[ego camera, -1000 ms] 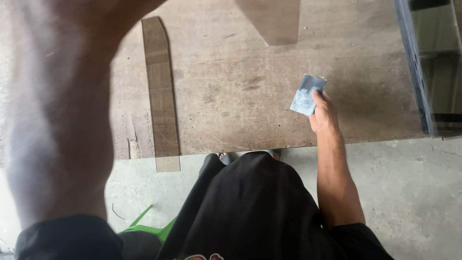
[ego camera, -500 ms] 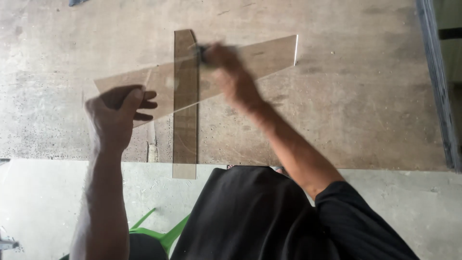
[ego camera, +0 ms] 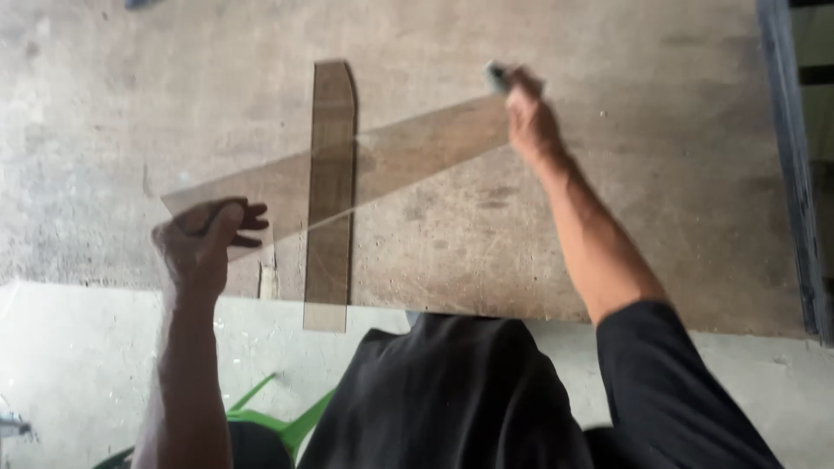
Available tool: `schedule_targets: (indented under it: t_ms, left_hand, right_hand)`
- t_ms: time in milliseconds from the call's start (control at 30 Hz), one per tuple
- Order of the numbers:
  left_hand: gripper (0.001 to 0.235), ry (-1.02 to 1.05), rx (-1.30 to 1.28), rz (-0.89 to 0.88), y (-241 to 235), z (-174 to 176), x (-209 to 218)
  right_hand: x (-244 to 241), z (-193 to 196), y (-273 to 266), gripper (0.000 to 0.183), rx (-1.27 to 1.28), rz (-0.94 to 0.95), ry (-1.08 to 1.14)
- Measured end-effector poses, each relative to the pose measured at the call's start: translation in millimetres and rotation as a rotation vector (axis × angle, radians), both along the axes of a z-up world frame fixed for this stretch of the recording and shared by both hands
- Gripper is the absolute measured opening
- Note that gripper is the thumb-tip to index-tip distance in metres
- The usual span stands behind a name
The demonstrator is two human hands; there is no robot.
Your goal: Sanding the sharp edges of a glass pane using a manual sanding block
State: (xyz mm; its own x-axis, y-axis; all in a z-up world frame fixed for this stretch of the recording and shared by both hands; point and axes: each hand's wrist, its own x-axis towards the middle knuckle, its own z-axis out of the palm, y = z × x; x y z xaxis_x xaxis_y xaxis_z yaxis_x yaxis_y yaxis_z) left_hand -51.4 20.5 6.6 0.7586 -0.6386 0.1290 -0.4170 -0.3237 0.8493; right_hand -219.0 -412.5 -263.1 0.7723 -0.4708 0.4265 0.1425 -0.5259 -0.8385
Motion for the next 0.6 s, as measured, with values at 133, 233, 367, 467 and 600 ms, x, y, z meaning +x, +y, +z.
schedule_targets:
  t_ms: [133, 233, 367, 467, 600]
  left_hand:
    - [0.021, 0.074, -0.092, 0.020, 1, -6, 2]
    - [0.023, 0.156, -0.145, 0.058, 3, -16, 2]
    - [0.040, 0.198, -0.299, 0.012, 26, -44, -5]
    - [0.033, 0.300, -0.305, 0.106, 34, -46, -16]
    - [0.034, 0.377, -0.326, 0.177, 50, -45, -29]
  right_hand:
    - [5, 45, 11, 0.033, -0.241, -0.151, 0.110]
    - [35, 111, 109, 0.029, -0.180, -0.105, 0.128]
    - [83, 134, 270, 0.045, -0.432, 0.038, -0.132]
    - [91, 86, 231, 0.041, -0.531, -0.019, -0.126]
    - [93, 51, 176, 0.036, -0.666, -0.074, -0.142]
